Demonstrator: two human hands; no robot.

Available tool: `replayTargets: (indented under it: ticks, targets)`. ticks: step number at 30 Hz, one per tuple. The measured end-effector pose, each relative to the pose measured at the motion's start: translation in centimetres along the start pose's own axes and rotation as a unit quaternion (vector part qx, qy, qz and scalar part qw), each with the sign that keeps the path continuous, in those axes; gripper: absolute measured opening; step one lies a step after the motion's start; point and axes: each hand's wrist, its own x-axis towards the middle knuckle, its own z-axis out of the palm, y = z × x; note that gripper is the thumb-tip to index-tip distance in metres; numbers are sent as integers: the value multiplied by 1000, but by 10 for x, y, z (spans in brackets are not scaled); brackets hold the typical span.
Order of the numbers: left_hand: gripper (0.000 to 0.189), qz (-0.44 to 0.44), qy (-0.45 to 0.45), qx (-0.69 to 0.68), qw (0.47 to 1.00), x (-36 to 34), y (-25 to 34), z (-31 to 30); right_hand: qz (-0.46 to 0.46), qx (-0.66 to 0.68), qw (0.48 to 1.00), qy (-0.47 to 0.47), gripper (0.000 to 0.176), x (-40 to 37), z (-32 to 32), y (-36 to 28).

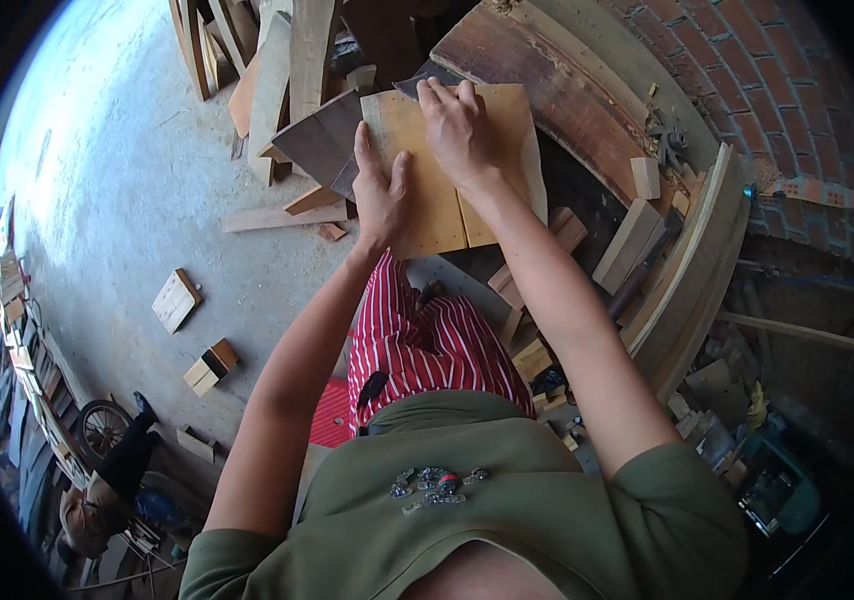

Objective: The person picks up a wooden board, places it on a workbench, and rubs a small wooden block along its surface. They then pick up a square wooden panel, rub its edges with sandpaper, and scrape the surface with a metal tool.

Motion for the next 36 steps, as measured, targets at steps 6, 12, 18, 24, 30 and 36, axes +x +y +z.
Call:
replayTargets:
  ticks: [6, 12, 18, 24, 30, 36]
  targets:
    - [72, -27, -18, -53, 998, -2, 0, 0, 18, 1, 1000, 12, 27, -32, -5, -6]
    - [74, -13, -4, 89, 996, -1, 2, -1, 66, 32, 997, -36, 17, 29, 8, 15]
    - [66, 275, -125, 427, 852, -21, 17, -1, 191, 13, 980, 48, 28, -54, -60, 88]
    - [65, 315, -137, 450, 824, 16, 14, 11, 252, -150, 953, 73, 55, -154, -101, 101]
    - [63, 317, -144, 497, 795, 72, 15, 14, 109, 47, 993, 0, 44, -189, -105, -31]
    - [67, 308, -146, 503, 794, 63, 14, 22, 143, 36, 989, -2, 47, -194, -87, -53]
